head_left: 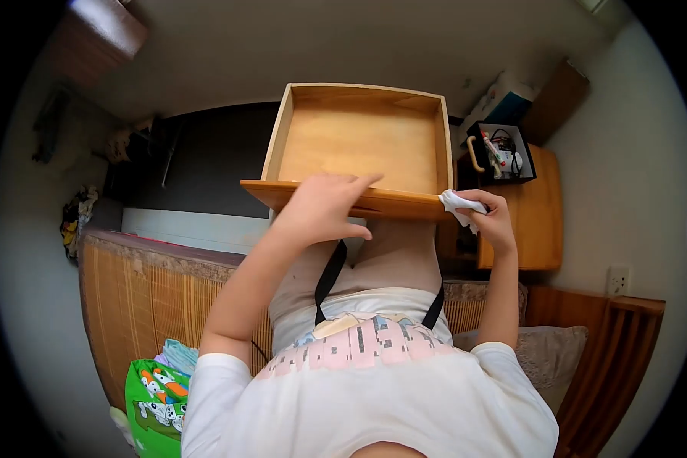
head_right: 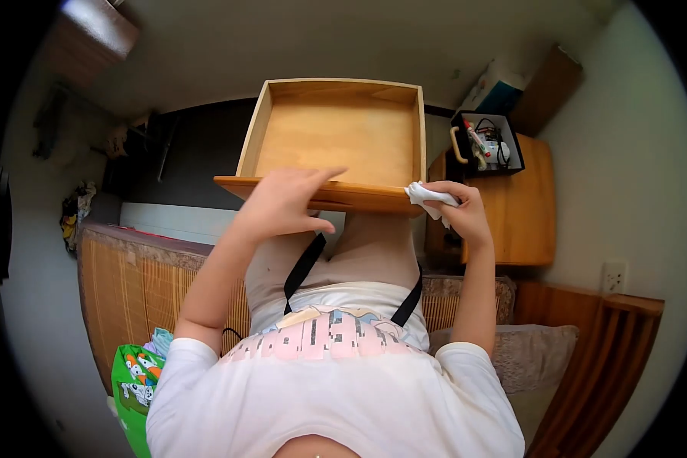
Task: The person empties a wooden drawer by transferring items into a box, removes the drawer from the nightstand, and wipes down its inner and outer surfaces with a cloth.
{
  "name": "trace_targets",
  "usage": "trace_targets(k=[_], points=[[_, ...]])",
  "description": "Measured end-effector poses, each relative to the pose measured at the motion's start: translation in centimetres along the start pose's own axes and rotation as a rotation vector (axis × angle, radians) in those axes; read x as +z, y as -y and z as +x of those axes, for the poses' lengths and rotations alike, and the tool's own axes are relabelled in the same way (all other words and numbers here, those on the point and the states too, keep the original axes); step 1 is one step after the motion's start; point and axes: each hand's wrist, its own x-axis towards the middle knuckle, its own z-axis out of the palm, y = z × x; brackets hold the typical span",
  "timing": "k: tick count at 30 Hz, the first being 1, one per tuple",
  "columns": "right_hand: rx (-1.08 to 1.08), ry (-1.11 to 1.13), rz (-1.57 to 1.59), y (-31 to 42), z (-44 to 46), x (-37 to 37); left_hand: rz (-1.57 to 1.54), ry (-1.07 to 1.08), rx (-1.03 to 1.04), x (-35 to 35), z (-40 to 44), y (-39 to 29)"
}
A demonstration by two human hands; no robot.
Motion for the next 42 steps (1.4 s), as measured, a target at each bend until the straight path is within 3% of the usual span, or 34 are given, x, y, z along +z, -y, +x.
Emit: trace_targets(k=[2, 4, 7, 9, 11, 12, 13, 14, 16, 17, 18, 22, 27, 32, 34, 35, 36, 38, 40, 41, 42], points=[[-0.011, -0.020, -0.029, 0.2, 0.1, 0.3, 0.071, -0.025, 0.144, 5.3, 5.1, -0.2], [-0.018, -0.037, -0.042, 0.2, -0.5, 0.2, 0.030, -0.127, 0.172, 6.3, 6.7, -0.9], [-0.167, -0.477, 0.229, 0.6, -1.5, 0.0, -0.083, -0.353, 0.246, 5.3, 7.4, -1.9], [-0.253, -0.544, 0.341, 2.3, -3.1, -1.2, -0.235, -0.553, 0.292, 3.3, 6.9, -3.0], [-0.315, -0.545, 0.440, 5.0, -4.0, -1.7, -0.346, -0.588, 0.266, 1.6, 6.0, -3.7], [-0.382, -0.602, 0.330, 6.6, -4.0, -1.2, -0.466, -0.621, 0.226, 1.2, 5.7, -3.8], [-0.449, -0.658, 0.217, 8.2, -4.0, -0.6, -0.400, -0.688, 0.336, 1.1, 5.5, -3.7], [-0.460, -0.660, 0.218, 10.0, -3.8, -0.3, -0.395, -0.692, 0.345, 1.1, 5.3, -4.2], [-0.704, -0.602, -0.505, 13.0, -2.9, 0.5, -0.409, -0.857, 0.359, 1.4, 4.7, -5.3], [-0.799, -0.584, -0.539, 13.6, -2.3, 1.2, -0.407, -0.910, 0.373, 1.7, 4.3, -5.2], [-0.898, -0.564, -0.569, 14.1, -1.7, 2.0, -0.404, -0.917, 0.364, 2.1, 3.9, -4.9], [-0.965, -0.598, -0.479, 14.8, -0.7, 4.9, -0.415, -0.994, 0.458, 4.0, 0.9, -3.5], [-1.025, -0.385, -0.439, 14.7, -0.5, 9.7, -0.479, -1.015, 0.386, 6.1, -1.3, -2.9], [-1.058, -0.311, -0.503, 16.8, 0.3, 12.7, -0.362, -1.036, 0.262, 3.2, -1.9, -3.1], [-1.074, -0.219, -0.450, 18.2, 0.4, 13.6, -0.442, -0.949, 0.254, 3.3, -2.4, -2.7], [-1.124, -0.220, -0.500, 18.5, -0.1, 14.8, -0.820, -0.832, 0.225, 4.1, -2.1, -2.5], [-1.182, -0.238, -0.585, 18.4, -0.6, 16.0, -0.866, -0.365, -0.133, 2.1, -2.2, -3.0], [-1.202, -0.208, -0.467, 19.0, -0.1, 15.7, -1.772, -0.651, -0.318, 3.1, -3.1, -3.8], [-1.153, -0.109, -0.408, 19.0, 0.6, 13.2, -0.462, -1.011, 0.286, 3.3, -2.9, -2.9], [-1.090, -0.174, -0.389, 17.9, 1.1, 12.2, -0.240, -1.178, 0.400, 2.6, -2.3, -2.6], [-1.082, -0.269, -0.372, 17.0, 1.8, 10.9, -0.301, -1.131, 0.396, 1.8, -2.6, -3.4]])
